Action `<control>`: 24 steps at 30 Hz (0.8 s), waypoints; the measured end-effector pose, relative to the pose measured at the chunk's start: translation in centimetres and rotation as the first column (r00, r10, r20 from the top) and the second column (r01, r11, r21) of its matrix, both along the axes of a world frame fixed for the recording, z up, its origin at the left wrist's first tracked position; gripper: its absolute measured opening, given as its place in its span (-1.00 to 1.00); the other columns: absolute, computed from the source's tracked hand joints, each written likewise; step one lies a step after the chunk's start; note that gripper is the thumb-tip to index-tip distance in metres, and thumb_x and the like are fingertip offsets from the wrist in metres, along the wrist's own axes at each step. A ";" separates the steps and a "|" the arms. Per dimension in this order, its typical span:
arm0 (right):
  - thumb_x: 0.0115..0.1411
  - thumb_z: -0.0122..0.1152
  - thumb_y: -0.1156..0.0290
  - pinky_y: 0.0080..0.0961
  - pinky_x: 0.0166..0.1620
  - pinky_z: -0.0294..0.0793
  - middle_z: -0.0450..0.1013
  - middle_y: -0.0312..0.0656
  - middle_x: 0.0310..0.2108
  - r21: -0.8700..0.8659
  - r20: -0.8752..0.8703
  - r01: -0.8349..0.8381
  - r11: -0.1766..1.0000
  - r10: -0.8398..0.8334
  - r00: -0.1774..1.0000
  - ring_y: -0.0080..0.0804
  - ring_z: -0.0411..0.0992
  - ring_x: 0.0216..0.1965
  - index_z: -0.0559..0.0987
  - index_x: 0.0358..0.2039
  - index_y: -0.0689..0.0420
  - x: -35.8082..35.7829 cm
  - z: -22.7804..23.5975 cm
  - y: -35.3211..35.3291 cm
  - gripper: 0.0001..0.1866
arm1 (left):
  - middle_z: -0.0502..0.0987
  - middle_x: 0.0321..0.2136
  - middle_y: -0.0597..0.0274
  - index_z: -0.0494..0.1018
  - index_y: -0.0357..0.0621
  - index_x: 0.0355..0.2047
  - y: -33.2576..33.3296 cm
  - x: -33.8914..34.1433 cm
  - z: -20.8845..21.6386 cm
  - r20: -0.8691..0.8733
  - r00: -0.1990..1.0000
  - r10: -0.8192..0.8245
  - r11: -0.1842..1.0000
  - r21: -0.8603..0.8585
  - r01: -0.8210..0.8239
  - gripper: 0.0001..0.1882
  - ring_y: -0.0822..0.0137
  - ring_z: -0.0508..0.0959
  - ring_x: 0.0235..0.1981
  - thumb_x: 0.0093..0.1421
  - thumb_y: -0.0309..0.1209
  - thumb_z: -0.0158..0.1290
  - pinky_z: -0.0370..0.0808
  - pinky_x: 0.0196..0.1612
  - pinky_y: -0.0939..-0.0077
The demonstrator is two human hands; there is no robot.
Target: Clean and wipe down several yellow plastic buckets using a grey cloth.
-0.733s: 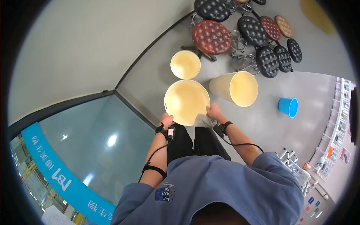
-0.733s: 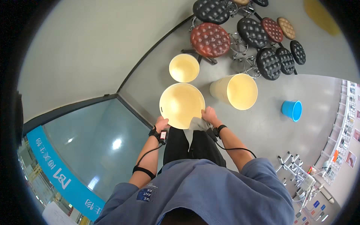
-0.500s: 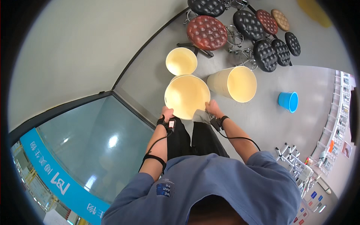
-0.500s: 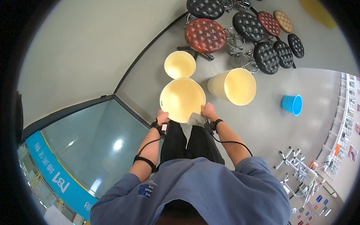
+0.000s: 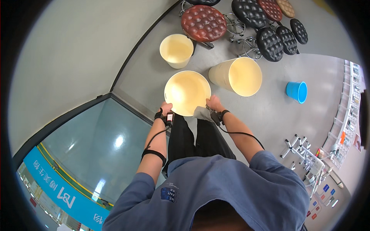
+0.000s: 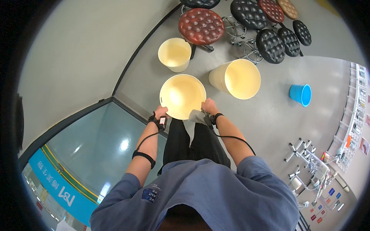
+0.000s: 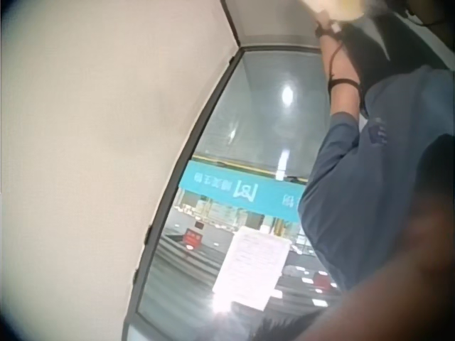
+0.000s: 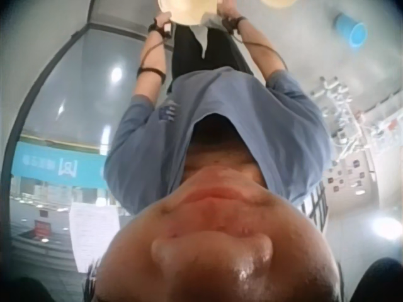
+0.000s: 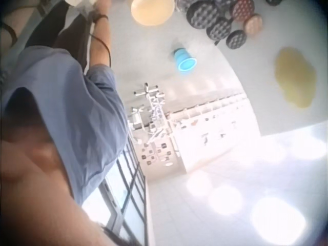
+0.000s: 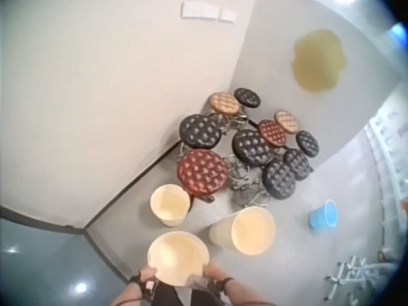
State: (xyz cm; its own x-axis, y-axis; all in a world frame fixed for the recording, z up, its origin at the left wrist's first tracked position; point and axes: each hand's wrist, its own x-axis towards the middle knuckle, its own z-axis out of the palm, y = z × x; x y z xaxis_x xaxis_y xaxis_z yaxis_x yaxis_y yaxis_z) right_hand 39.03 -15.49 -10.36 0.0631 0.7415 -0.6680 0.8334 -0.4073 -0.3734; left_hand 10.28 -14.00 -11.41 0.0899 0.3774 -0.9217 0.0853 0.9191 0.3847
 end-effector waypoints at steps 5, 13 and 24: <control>0.01 -0.04 0.16 -0.02 -0.31 0.39 0.40 0.32 -0.46 0.117 -0.061 0.052 0.992 -0.045 0.997 0.24 0.39 -0.38 0.47 -0.48 0.42 0.9 0.7 -0.6 -0.54 | 0.50 -0.43 0.01 0.37 -0.36 -0.24 1.0 0.5 4.4 0.022 0.993 -0.115 0.993 -0.016 0.115 -0.69 0.21 0.51 -0.52 -0.02 -0.45 -0.06 0.41 -0.54 0.34; -0.10 0.04 0.23 -0.12 -0.39 0.36 0.40 0.23 -0.62 0.161 -0.205 0.099 0.982 -0.064 0.977 0.17 0.37 -0.55 0.47 -0.67 0.39 3.1 11.0 5.9 -0.62 | 0.28 -0.13 0.05 0.06 -0.19 0.09 6.7 1.4 11.1 0.239 0.969 0.057 0.988 0.130 -0.090 -0.25 -0.04 0.39 -0.18 -0.25 -0.72 -0.25 0.38 -0.19 -0.05; -0.01 0.21 0.23 -0.51 -0.56 0.29 0.33 -0.33 -0.73 0.255 -0.610 0.587 0.769 -0.343 0.715 -0.56 0.27 -0.68 0.51 -0.65 0.28 15.2 23.5 12.2 -0.67 | 0.46 -0.24 0.10 0.28 -0.21 0.03 16.7 9.8 19.5 -0.032 0.996 -0.085 0.827 0.556 0.089 -0.25 0.17 0.49 -0.29 -0.33 -0.72 -0.25 0.40 -0.49 0.48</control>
State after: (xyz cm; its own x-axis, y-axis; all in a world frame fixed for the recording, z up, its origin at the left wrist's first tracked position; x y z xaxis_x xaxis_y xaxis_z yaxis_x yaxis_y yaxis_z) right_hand 54.21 -3.28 13.13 0.2256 0.9091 -0.3503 0.2143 -0.3970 -0.8924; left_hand 20.10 2.73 8.07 0.1422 0.8169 -0.5589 0.1587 0.5385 0.8275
